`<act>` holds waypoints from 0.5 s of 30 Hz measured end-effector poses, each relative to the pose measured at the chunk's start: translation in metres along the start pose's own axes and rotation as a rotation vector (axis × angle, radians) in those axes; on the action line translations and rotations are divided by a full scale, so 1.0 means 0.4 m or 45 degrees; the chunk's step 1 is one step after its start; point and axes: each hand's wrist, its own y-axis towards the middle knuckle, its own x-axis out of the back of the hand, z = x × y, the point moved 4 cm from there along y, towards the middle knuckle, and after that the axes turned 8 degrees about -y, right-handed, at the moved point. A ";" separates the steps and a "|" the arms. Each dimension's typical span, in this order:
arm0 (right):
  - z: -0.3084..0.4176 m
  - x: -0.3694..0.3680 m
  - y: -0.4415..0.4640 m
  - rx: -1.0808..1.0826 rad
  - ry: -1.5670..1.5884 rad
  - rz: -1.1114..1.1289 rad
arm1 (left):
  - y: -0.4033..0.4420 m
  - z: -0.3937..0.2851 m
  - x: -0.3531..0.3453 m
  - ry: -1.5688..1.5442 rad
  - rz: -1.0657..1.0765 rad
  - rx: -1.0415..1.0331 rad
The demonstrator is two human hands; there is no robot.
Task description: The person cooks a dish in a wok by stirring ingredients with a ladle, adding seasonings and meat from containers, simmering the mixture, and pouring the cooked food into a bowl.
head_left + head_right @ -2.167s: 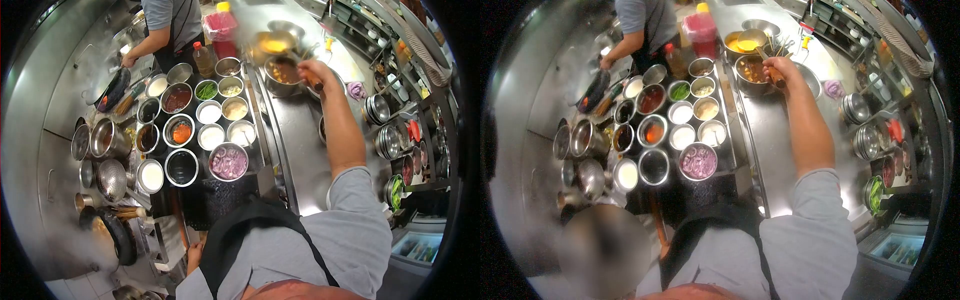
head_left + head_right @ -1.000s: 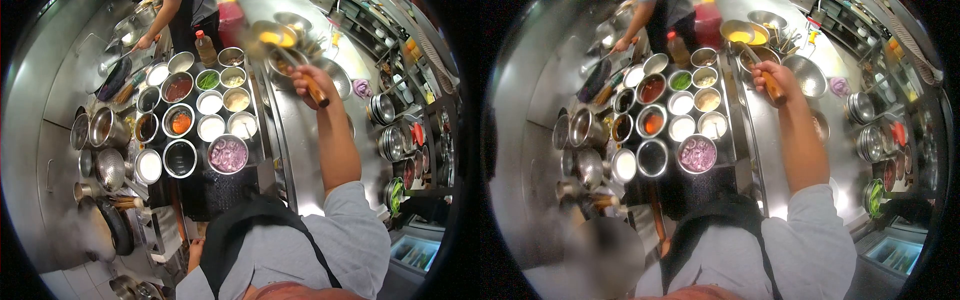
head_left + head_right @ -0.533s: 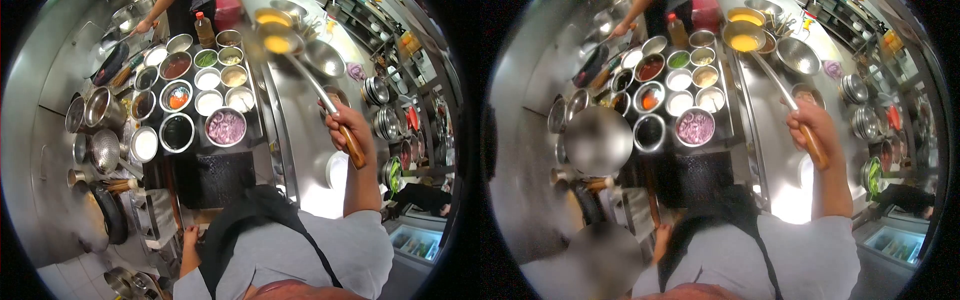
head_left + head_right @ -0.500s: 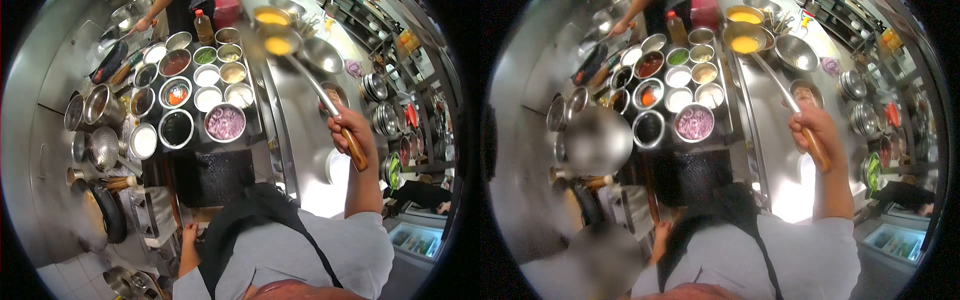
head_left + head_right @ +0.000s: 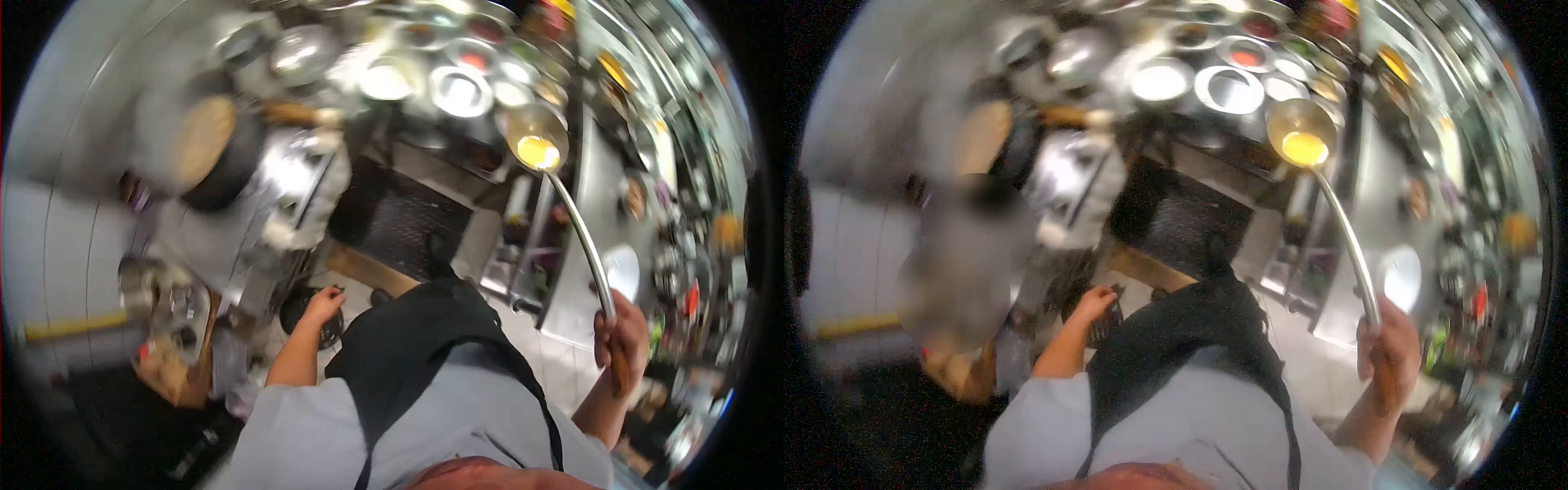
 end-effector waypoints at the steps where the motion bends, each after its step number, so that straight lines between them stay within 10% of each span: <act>1: -0.005 -0.049 0.004 0.013 -0.022 0.069 | -0.029 0.078 0.003 -0.062 0.015 0.065; 15: 0.207 -0.898 0.337 0.130 -0.263 1.284 | -0.330 0.550 -0.100 -0.766 -0.414 0.529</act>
